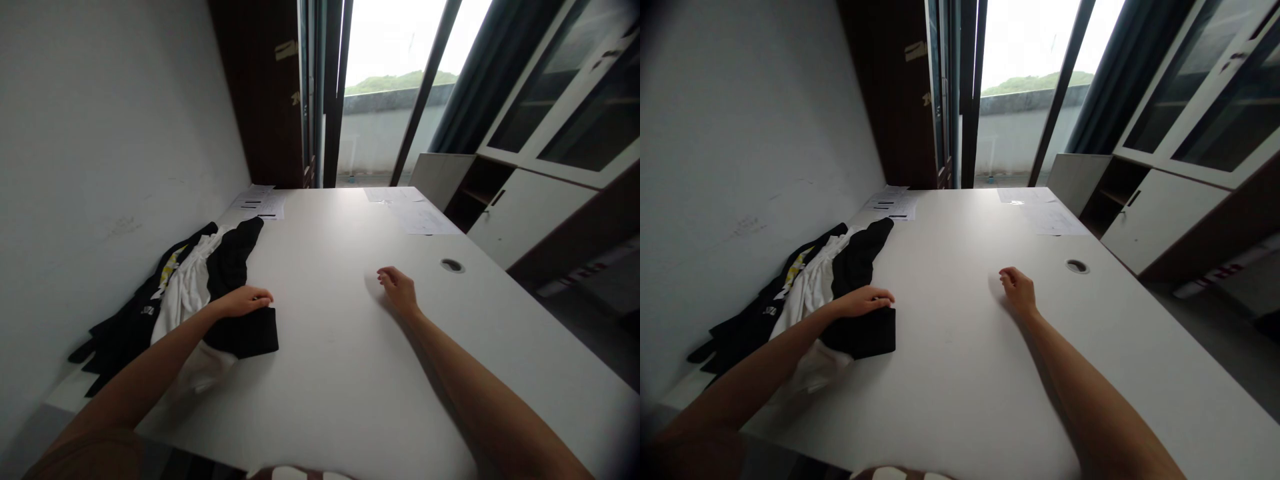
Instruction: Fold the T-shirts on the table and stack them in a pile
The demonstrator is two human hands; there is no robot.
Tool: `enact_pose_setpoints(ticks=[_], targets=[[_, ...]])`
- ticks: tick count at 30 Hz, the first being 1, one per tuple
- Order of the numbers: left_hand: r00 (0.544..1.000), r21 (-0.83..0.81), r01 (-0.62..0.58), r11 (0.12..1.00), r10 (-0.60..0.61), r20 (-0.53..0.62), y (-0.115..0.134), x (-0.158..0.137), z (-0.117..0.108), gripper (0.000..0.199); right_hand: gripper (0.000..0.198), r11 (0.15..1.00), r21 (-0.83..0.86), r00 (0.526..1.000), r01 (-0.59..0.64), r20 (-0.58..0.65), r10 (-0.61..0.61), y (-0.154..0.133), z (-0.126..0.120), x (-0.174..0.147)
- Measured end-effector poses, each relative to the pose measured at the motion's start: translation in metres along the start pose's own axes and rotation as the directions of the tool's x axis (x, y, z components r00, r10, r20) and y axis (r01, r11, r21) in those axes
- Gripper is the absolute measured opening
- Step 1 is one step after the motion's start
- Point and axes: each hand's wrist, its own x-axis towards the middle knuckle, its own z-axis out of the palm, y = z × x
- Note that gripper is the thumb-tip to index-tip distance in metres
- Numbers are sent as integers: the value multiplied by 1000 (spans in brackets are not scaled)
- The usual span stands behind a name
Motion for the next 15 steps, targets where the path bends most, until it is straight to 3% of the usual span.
enact_pose_setpoints(ticks=[2, 4, 6, 9, 11, 12, 13, 14, 15], targets=[[992, -65, -45, 997, 52, 114, 9, -29, 4, 44, 28, 1000, 16, 1000, -6, 19, 5, -4, 3, -2], [978, -45, 46, 998, -36, 208, 5, -55, 1, 52, 27, 999, 31, 999, -11, 53, 10, -8, 6, -4], [934, -31, 156, 987, -137, 331, -10, -75, -10, 54, 27, 998, 49, 997, -26, 78, 22, -10, 8, -6], [787, -182, 314, 932, -148, 598, -31, -95, -34, 50, 28, 996, 69, 994, -62, 98, 55, -11, 13, -5], [658, -296, 432, 852, -73, 749, -33, -99, -48, 51, 28, 995, 53, 991, -83, 111, 77, -12, 19, -4], [620, -336, 461, 821, -28, 784, -30, -96, -52, 52, 28, 996, 24, 990, -82, 117, 78, -13, 24, -3], [620, -371, 452, 811, 13, 784, -24, -90, -53, 53, 27, 998, -22, 990, -66, 121, 68, -14, 29, -2], [661, -402, 401, 823, 44, 749, -16, -80, -52, 52, 26, 996, -83, 990, -32, 131, 43, -15, 34, -2], [731, -424, 315, 849, 68, 679, -8, -67, -48, 51, 24, 988, -153, 989, 16, 147, 7, -17, 38, -1]])
